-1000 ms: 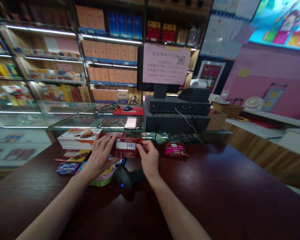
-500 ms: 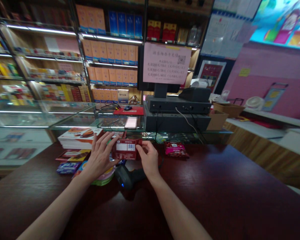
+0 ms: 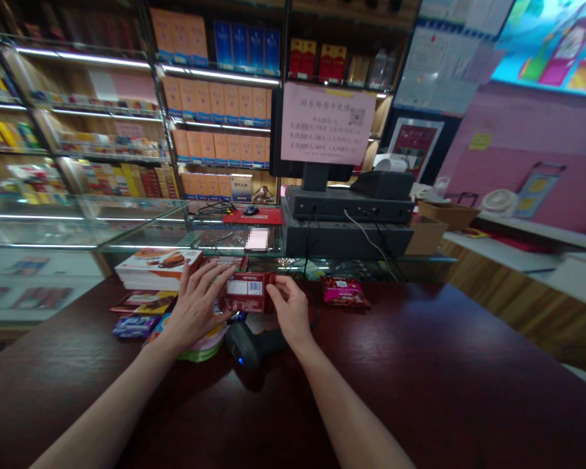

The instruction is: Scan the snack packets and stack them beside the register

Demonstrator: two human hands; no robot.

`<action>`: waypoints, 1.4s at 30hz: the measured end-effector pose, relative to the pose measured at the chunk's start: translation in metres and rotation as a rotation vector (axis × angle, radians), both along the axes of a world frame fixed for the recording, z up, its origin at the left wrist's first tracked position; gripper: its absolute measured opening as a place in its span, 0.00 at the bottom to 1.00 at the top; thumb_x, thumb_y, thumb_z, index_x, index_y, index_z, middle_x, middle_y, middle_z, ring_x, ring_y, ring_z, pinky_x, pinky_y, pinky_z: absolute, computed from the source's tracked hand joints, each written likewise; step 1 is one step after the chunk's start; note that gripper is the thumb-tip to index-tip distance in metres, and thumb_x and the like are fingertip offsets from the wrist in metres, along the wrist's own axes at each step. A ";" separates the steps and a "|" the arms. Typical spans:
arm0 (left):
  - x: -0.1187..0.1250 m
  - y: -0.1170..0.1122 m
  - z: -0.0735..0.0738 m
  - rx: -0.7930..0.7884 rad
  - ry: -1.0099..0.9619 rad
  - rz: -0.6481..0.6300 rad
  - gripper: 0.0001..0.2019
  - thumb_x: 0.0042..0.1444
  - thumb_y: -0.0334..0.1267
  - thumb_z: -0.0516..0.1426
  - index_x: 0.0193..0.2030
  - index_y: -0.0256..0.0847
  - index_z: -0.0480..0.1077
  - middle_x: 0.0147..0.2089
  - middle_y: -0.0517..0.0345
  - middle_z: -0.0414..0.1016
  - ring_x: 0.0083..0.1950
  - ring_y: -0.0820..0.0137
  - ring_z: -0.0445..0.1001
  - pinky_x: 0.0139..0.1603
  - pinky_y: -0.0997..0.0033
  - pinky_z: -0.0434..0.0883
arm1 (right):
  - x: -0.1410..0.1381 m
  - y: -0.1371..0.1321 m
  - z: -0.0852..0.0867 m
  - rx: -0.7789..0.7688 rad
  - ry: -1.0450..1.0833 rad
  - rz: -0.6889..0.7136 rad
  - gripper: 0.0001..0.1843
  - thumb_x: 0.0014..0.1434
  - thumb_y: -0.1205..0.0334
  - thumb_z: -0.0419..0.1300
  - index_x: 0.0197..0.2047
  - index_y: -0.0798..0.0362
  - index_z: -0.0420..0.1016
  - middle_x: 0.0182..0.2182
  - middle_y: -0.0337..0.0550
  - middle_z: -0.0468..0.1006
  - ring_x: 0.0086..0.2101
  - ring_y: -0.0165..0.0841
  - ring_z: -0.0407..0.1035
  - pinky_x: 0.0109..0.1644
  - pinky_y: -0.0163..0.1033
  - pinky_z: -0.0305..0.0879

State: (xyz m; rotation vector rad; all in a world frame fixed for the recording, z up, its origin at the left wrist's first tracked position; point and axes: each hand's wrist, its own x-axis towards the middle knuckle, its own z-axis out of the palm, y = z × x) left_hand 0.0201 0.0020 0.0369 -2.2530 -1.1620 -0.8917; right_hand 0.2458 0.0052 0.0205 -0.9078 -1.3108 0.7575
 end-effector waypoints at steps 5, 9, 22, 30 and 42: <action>-0.007 0.002 -0.002 0.009 -0.007 0.019 0.41 0.54 0.42 0.65 0.73 0.45 0.53 0.66 0.48 0.68 0.70 0.51 0.60 0.76 0.38 0.39 | 0.004 0.001 -0.001 -0.024 -0.005 0.026 0.14 0.60 0.52 0.63 0.46 0.50 0.78 0.42 0.45 0.85 0.43 0.40 0.80 0.51 0.46 0.76; -0.015 0.006 -0.003 0.034 -0.027 0.055 0.38 0.56 0.44 0.63 0.72 0.44 0.55 0.66 0.46 0.68 0.70 0.51 0.60 0.76 0.38 0.39 | 0.011 0.002 -0.003 -0.048 0.002 0.065 0.15 0.60 0.51 0.63 0.47 0.51 0.77 0.40 0.46 0.86 0.42 0.39 0.80 0.52 0.47 0.75; -0.037 0.012 -0.006 0.041 -0.066 0.141 0.38 0.56 0.43 0.62 0.72 0.44 0.54 0.67 0.47 0.67 0.70 0.52 0.60 0.77 0.38 0.36 | 0.056 -0.003 0.007 -0.256 -0.415 0.437 0.22 0.56 0.52 0.69 0.52 0.51 0.77 0.47 0.47 0.84 0.48 0.41 0.77 0.55 0.49 0.71; -0.037 0.011 -0.007 0.042 -0.079 0.138 0.39 0.56 0.42 0.62 0.73 0.44 0.53 0.67 0.46 0.67 0.70 0.52 0.60 0.77 0.39 0.37 | 0.070 -0.010 0.015 -0.323 -0.642 0.585 0.34 0.49 0.55 0.73 0.58 0.49 0.74 0.53 0.47 0.80 0.55 0.44 0.73 0.62 0.50 0.63; -0.039 0.013 -0.009 0.065 -0.070 0.181 0.38 0.57 0.43 0.62 0.72 0.42 0.54 0.67 0.44 0.66 0.70 0.52 0.60 0.76 0.39 0.38 | 0.046 -0.015 0.002 -0.241 -1.120 0.476 0.46 0.44 0.55 0.74 0.66 0.43 0.67 0.49 0.42 0.76 0.50 0.43 0.69 0.57 0.46 0.60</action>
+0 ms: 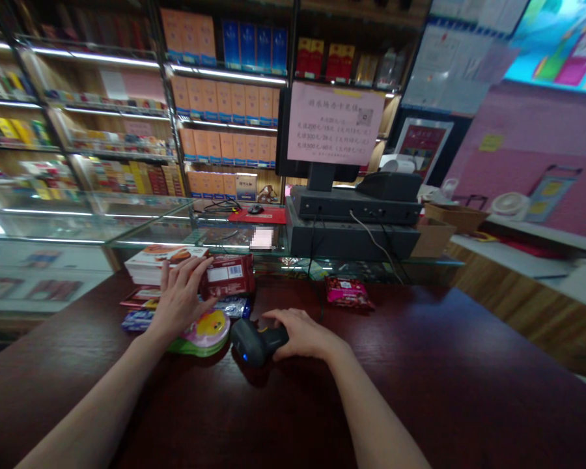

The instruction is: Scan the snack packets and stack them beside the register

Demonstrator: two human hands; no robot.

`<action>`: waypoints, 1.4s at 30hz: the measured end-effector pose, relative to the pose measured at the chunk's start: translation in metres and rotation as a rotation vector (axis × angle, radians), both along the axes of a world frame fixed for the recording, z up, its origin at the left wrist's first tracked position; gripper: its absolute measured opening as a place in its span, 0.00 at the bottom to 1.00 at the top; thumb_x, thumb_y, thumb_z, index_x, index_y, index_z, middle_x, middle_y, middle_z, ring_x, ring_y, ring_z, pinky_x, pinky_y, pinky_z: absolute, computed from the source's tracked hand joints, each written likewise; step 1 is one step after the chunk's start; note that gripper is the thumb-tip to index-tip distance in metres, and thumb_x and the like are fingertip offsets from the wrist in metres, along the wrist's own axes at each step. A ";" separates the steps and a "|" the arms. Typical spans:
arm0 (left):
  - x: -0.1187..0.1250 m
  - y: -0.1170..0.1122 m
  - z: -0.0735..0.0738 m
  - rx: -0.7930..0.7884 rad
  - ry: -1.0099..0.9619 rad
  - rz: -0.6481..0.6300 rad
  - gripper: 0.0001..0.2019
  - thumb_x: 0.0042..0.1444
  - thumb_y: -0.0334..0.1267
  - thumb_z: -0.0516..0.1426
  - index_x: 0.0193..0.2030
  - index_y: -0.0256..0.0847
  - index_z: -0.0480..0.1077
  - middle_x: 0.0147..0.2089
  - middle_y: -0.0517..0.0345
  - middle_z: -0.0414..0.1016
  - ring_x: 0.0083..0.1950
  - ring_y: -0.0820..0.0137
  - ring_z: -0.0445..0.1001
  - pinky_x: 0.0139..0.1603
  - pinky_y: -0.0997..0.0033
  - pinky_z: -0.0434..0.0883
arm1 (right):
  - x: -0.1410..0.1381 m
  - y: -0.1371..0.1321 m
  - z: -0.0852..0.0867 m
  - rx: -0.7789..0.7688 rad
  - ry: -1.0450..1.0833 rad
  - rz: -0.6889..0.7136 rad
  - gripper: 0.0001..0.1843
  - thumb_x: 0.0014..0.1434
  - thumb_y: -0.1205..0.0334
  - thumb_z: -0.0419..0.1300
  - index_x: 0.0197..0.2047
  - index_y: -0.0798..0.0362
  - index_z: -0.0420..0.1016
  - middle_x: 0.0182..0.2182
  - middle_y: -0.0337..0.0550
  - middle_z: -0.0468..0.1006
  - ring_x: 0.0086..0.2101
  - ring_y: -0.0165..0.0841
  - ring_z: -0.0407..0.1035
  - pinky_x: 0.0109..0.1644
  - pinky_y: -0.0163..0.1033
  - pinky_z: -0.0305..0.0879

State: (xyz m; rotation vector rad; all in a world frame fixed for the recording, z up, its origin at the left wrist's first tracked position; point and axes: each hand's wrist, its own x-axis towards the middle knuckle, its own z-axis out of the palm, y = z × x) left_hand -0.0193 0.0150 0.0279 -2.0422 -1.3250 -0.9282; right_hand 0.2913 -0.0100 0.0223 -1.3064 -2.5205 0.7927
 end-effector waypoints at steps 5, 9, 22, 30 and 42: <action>0.000 0.000 0.000 0.003 -0.005 0.024 0.37 0.58 0.43 0.61 0.72 0.42 0.55 0.66 0.44 0.66 0.69 0.51 0.61 0.76 0.39 0.39 | 0.000 0.000 0.001 0.022 0.013 0.018 0.44 0.44 0.55 0.75 0.64 0.42 0.68 0.48 0.42 0.76 0.50 0.43 0.69 0.57 0.46 0.59; 0.000 0.001 -0.001 0.001 -0.001 0.039 0.36 0.57 0.43 0.61 0.71 0.41 0.56 0.66 0.43 0.66 0.69 0.51 0.61 0.76 0.39 0.39 | 0.001 -0.001 0.002 -0.001 0.068 0.009 0.42 0.44 0.55 0.75 0.62 0.43 0.71 0.48 0.41 0.77 0.49 0.42 0.70 0.55 0.43 0.61; -0.001 0.001 -0.002 0.001 -0.032 0.020 0.39 0.56 0.41 0.62 0.73 0.44 0.54 0.67 0.43 0.65 0.69 0.50 0.61 0.76 0.38 0.39 | 0.005 -0.001 0.014 0.071 0.231 -0.090 0.36 0.49 0.57 0.73 0.61 0.43 0.71 0.46 0.41 0.76 0.50 0.42 0.69 0.60 0.49 0.59; -0.001 0.001 -0.002 -0.004 -0.030 0.023 0.38 0.56 0.40 0.61 0.73 0.44 0.53 0.67 0.44 0.65 0.70 0.50 0.60 0.76 0.38 0.39 | 0.003 -0.001 0.018 0.185 0.322 -0.085 0.32 0.58 0.55 0.68 0.64 0.44 0.67 0.59 0.43 0.75 0.59 0.42 0.66 0.74 0.60 0.31; 0.000 -0.001 -0.002 -0.002 -0.017 0.038 0.38 0.56 0.40 0.61 0.73 0.43 0.54 0.68 0.42 0.65 0.69 0.49 0.60 0.76 0.37 0.40 | 0.004 0.001 0.013 0.258 0.339 -0.111 0.27 0.59 0.49 0.66 0.60 0.44 0.70 0.57 0.43 0.77 0.62 0.46 0.65 0.74 0.62 0.35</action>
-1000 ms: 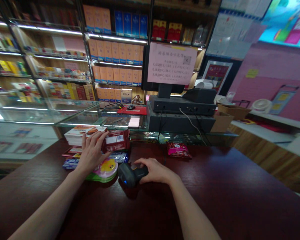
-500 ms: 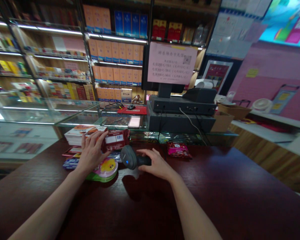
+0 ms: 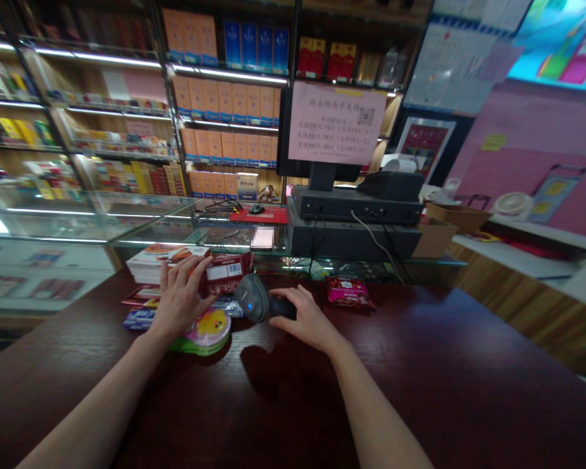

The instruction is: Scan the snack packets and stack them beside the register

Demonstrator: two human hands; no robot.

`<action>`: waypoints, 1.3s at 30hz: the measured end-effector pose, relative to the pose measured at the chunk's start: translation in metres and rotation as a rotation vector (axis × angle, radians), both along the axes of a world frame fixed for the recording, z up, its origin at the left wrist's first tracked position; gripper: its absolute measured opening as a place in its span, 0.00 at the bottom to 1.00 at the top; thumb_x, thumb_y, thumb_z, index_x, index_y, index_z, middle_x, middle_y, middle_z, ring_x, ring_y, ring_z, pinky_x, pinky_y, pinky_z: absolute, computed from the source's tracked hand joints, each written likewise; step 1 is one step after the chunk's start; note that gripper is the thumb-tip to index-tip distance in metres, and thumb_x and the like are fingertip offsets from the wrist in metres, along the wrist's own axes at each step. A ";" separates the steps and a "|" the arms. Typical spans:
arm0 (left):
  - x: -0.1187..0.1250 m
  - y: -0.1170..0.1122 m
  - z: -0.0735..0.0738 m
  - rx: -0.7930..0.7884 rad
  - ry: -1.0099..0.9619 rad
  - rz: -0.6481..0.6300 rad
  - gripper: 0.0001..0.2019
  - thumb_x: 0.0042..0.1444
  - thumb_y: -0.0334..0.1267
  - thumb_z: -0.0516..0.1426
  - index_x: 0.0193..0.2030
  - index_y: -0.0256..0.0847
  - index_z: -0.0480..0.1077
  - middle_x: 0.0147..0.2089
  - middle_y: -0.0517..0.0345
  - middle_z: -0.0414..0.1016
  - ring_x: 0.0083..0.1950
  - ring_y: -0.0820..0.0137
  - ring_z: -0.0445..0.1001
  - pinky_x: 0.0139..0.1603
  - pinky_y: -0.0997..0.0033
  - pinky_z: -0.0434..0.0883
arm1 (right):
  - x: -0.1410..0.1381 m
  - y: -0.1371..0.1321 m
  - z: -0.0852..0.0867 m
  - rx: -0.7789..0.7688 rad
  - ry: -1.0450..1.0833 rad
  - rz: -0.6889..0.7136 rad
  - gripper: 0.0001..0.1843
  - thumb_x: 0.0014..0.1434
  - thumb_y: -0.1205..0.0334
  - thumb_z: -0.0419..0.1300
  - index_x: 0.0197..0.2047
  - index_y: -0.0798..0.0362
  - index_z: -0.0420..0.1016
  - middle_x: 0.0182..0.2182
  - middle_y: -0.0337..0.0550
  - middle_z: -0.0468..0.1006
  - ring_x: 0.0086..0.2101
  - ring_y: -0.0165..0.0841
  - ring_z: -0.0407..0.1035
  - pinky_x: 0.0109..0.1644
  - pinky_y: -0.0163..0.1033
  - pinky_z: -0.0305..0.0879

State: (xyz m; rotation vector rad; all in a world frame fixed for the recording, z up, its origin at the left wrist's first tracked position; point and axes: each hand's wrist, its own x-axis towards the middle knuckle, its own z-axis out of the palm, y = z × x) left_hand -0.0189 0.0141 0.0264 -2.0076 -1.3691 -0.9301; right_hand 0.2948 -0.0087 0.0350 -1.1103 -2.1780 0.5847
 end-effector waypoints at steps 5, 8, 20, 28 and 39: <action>0.000 0.000 0.000 -0.003 -0.011 -0.009 0.38 0.57 0.39 0.61 0.72 0.43 0.54 0.67 0.43 0.65 0.70 0.50 0.60 0.76 0.37 0.40 | 0.000 0.000 0.000 -0.001 -0.006 0.008 0.25 0.59 0.49 0.65 0.58 0.45 0.71 0.57 0.43 0.77 0.61 0.46 0.65 0.74 0.63 0.34; 0.000 0.002 -0.001 0.012 -0.012 -0.011 0.38 0.57 0.39 0.61 0.72 0.42 0.54 0.67 0.43 0.65 0.70 0.50 0.60 0.76 0.38 0.40 | 0.001 0.001 -0.001 0.005 -0.002 0.016 0.25 0.59 0.49 0.66 0.58 0.45 0.71 0.55 0.43 0.77 0.60 0.45 0.66 0.74 0.62 0.34; 0.000 0.000 0.001 -0.010 -0.015 -0.009 0.39 0.55 0.38 0.62 0.73 0.44 0.53 0.68 0.44 0.64 0.70 0.50 0.60 0.76 0.38 0.40 | 0.000 -0.002 0.003 -0.070 -0.026 0.049 0.25 0.57 0.51 0.67 0.57 0.45 0.73 0.57 0.43 0.77 0.59 0.45 0.67 0.74 0.61 0.33; 0.000 0.001 0.000 -0.008 -0.027 -0.015 0.39 0.56 0.40 0.61 0.73 0.44 0.53 0.67 0.44 0.65 0.70 0.50 0.60 0.76 0.38 0.39 | 0.001 0.002 -0.009 -0.214 -0.162 0.121 0.36 0.46 0.51 0.75 0.59 0.43 0.74 0.49 0.41 0.80 0.53 0.43 0.71 0.71 0.60 0.38; 0.000 0.000 -0.001 -0.006 -0.006 -0.006 0.37 0.57 0.41 0.61 0.73 0.43 0.53 0.68 0.44 0.64 0.70 0.51 0.59 0.76 0.39 0.40 | -0.002 -0.002 -0.010 -0.236 -0.267 0.138 0.37 0.46 0.51 0.74 0.60 0.45 0.74 0.47 0.42 0.79 0.50 0.43 0.70 0.60 0.48 0.56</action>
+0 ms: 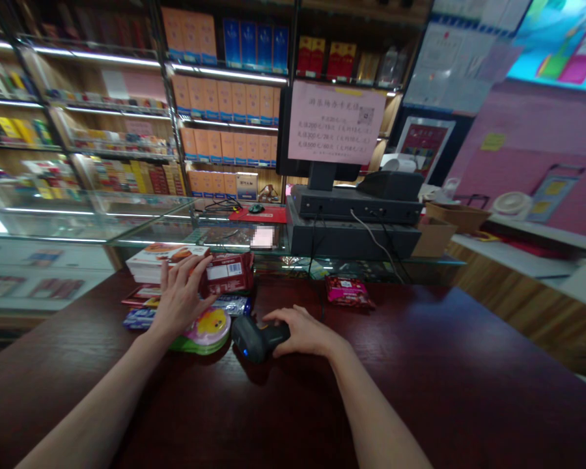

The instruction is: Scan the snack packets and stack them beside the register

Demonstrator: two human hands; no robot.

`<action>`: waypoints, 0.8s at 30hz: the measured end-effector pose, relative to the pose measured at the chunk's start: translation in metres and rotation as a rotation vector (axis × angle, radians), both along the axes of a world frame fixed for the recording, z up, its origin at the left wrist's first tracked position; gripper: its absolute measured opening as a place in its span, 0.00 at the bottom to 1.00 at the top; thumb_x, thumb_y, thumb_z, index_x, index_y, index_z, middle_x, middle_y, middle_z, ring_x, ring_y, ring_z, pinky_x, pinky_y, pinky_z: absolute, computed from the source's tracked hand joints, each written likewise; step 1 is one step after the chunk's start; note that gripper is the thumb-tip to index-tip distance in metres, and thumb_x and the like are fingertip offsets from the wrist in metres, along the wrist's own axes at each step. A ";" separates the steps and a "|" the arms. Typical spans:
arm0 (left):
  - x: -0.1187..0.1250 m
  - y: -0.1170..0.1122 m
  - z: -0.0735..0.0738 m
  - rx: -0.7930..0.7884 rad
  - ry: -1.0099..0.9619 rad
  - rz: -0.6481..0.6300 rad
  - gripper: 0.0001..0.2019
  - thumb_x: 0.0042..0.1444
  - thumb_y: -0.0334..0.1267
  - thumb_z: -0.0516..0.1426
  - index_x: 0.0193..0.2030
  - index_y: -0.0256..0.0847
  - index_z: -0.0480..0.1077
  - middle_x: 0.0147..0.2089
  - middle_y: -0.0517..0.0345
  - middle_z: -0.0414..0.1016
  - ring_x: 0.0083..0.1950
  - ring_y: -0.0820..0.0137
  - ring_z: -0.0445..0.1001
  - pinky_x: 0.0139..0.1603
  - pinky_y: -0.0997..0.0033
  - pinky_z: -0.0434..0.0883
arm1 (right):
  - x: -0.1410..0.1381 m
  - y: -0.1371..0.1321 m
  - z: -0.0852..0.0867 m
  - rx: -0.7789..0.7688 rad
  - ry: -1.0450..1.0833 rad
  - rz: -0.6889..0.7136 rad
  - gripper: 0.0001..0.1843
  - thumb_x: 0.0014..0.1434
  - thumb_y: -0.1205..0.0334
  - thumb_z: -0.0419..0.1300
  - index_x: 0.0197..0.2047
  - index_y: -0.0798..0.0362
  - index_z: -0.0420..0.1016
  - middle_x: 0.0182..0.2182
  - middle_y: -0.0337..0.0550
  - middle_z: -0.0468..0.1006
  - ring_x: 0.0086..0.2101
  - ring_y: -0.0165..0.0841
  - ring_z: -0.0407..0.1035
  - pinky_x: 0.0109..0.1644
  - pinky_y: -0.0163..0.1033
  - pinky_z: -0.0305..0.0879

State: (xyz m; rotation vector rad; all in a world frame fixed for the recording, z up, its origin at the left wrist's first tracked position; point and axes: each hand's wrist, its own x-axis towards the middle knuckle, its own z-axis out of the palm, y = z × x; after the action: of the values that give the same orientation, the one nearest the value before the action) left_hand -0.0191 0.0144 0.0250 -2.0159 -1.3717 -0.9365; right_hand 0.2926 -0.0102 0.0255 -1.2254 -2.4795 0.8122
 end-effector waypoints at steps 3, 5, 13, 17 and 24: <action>0.000 0.000 0.000 0.001 0.005 -0.001 0.37 0.58 0.41 0.61 0.72 0.42 0.54 0.67 0.43 0.64 0.70 0.51 0.60 0.76 0.39 0.40 | 0.001 0.001 -0.002 -0.002 -0.011 0.009 0.38 0.46 0.51 0.74 0.60 0.44 0.73 0.48 0.42 0.79 0.50 0.42 0.70 0.59 0.47 0.57; 0.000 0.000 -0.001 -0.001 0.005 -0.002 0.37 0.57 0.42 0.61 0.72 0.42 0.54 0.67 0.43 0.65 0.70 0.51 0.60 0.76 0.39 0.39 | 0.001 0.001 -0.002 -0.007 -0.027 0.014 0.39 0.45 0.51 0.74 0.61 0.44 0.73 0.48 0.42 0.78 0.50 0.43 0.70 0.59 0.47 0.57; 0.001 0.001 0.000 0.015 0.010 -0.002 0.38 0.57 0.43 0.63 0.72 0.42 0.55 0.67 0.43 0.65 0.70 0.51 0.60 0.76 0.38 0.40 | 0.003 0.002 -0.002 -0.008 -0.048 0.040 0.40 0.45 0.49 0.74 0.61 0.46 0.73 0.51 0.45 0.78 0.52 0.46 0.68 0.62 0.53 0.55; 0.004 -0.001 0.002 0.040 0.011 -0.020 0.38 0.58 0.42 0.62 0.72 0.43 0.54 0.66 0.44 0.66 0.69 0.51 0.62 0.76 0.38 0.40 | 0.006 0.001 0.006 -0.061 0.132 0.047 0.33 0.51 0.49 0.72 0.59 0.46 0.75 0.52 0.44 0.79 0.54 0.45 0.70 0.65 0.53 0.54; 0.010 -0.005 0.007 0.024 0.011 -0.080 0.39 0.58 0.40 0.62 0.73 0.44 0.52 0.67 0.44 0.65 0.70 0.51 0.60 0.76 0.37 0.39 | -0.006 0.010 -0.006 -0.013 0.590 -0.214 0.23 0.60 0.55 0.63 0.58 0.51 0.74 0.52 0.48 0.80 0.52 0.41 0.74 0.60 0.49 0.65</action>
State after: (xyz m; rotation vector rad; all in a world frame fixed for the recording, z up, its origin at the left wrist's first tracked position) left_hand -0.0087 0.0090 0.0316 -2.0681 -1.2761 -0.9707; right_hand 0.2867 -0.0002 0.0199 -1.0397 -1.8437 0.9629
